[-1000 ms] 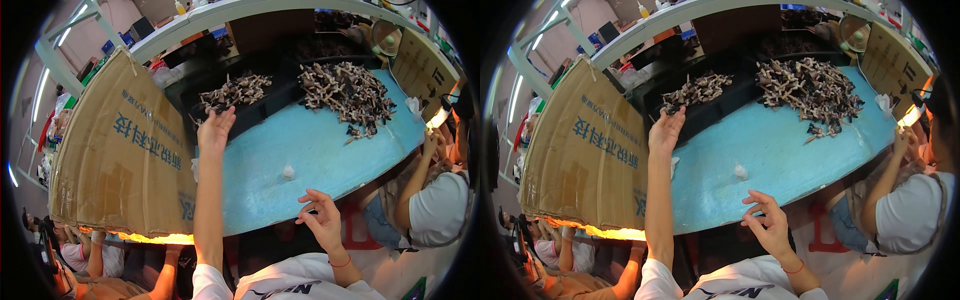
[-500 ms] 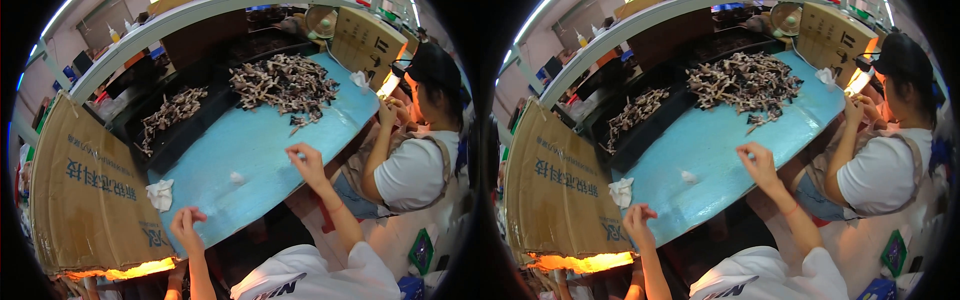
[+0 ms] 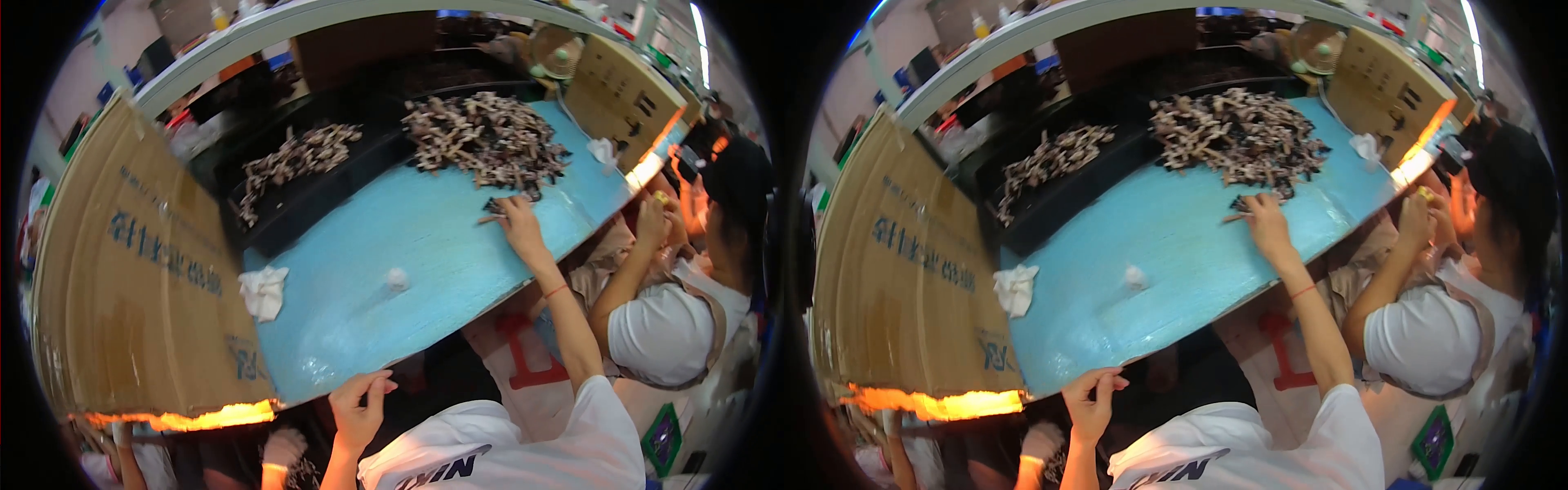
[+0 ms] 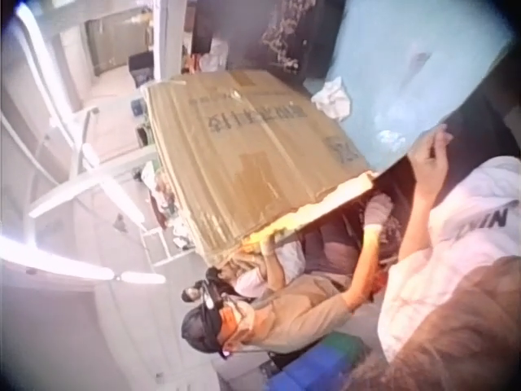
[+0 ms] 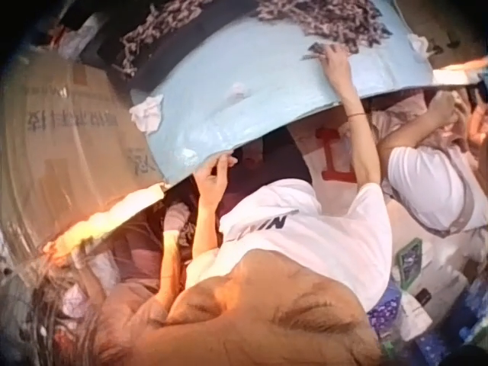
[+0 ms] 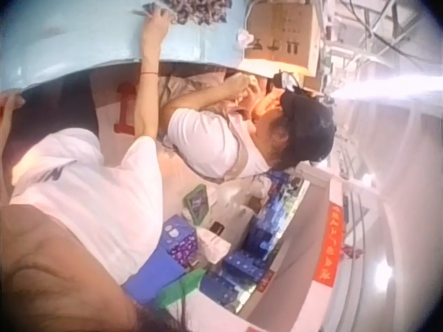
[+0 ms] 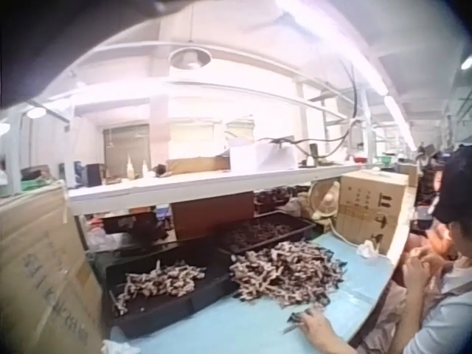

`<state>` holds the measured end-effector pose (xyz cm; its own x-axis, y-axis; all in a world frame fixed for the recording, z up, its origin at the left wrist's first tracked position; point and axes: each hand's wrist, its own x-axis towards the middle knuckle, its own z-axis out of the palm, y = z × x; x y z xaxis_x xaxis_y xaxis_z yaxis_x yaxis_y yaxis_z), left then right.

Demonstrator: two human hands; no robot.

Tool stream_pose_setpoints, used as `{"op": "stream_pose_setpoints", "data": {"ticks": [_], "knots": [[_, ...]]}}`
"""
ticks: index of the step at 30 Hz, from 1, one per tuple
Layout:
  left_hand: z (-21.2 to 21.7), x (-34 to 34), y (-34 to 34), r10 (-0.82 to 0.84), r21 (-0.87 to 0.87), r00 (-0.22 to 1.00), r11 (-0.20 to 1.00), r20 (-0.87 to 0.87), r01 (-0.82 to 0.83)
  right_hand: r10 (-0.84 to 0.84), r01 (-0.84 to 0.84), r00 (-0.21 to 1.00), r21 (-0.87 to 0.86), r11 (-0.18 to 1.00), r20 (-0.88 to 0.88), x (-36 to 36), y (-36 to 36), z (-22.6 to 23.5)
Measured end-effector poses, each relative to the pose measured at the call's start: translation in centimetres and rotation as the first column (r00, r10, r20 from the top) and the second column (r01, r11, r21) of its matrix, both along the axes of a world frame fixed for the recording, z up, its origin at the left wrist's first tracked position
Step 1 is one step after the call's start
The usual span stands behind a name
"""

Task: The person assembles small plastic figurines by applying glue from a bottle to small parts and joining them by hand.

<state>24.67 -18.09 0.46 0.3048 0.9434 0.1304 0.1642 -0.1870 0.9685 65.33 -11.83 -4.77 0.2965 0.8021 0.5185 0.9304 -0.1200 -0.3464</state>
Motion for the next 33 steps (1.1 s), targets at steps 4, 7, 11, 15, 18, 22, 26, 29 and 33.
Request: {"op": "stream_pose_setpoints", "data": {"ticks": [4,7,11,15,18,22,26,29,33], "knots": [[1.0,-1.5,-0.1,-0.136,0.308,0.969,0.931,-0.205,0.195,0.192,-0.188,0.977,0.051,0.981,-0.089,-2.3,-1.4,0.2],[0.5,-4.3,-0.7,-0.090,0.410,0.982,0.899,-0.167,0.152,0.301,-0.293,0.937,0.071,0.954,-0.175,-5.8,-3.1,0.6],[0.9,-9.5,-1.1,0.152,0.523,0.987,0.846,-0.057,-0.100,0.443,-0.433,0.884,0.093,0.896,-0.150,-10.7,-3.5,0.9],[1.9,-14.3,0.4,0.504,0.468,0.864,0.762,0.005,-0.447,0.484,-0.478,0.865,0.072,0.875,-0.135,-12.4,-3.3,0.6],[1.7,-18.1,4.2,0.687,0.231,0.724,0.716,-0.062,-0.659,0.418,-0.414,0.897,0.060,0.908,-0.144,-11.4,-3.7,0.0],[-1.2,-22.8,9.5,0.790,0.597,0.552,0.585,-0.266,-0.549,0.258,-0.258,0.925,0.037,0.965,-0.280,-10.9,-4.6,0.3],[-1.1,-22.9,13.8,0.590,0.308,0.583,0.800,-0.559,-0.514,0.147,-0.197,0.911,-0.093,0.976,-0.385,-12.6,-5.3,2.1],[-2.3,-21.9,15.0,0.607,0.328,0.570,0.788,-0.553,-0.521,0.208,-0.248,0.928,-0.095,0.964,-0.310,-13.3,-5.2,2.4],[-3.6,-21.5,16.7,0.641,0.372,0.521,0.760,-0.564,-0.532,0.256,-0.283,0.930,-0.067,0.957,-0.263,-14.3,-5.3,2.2]]}}
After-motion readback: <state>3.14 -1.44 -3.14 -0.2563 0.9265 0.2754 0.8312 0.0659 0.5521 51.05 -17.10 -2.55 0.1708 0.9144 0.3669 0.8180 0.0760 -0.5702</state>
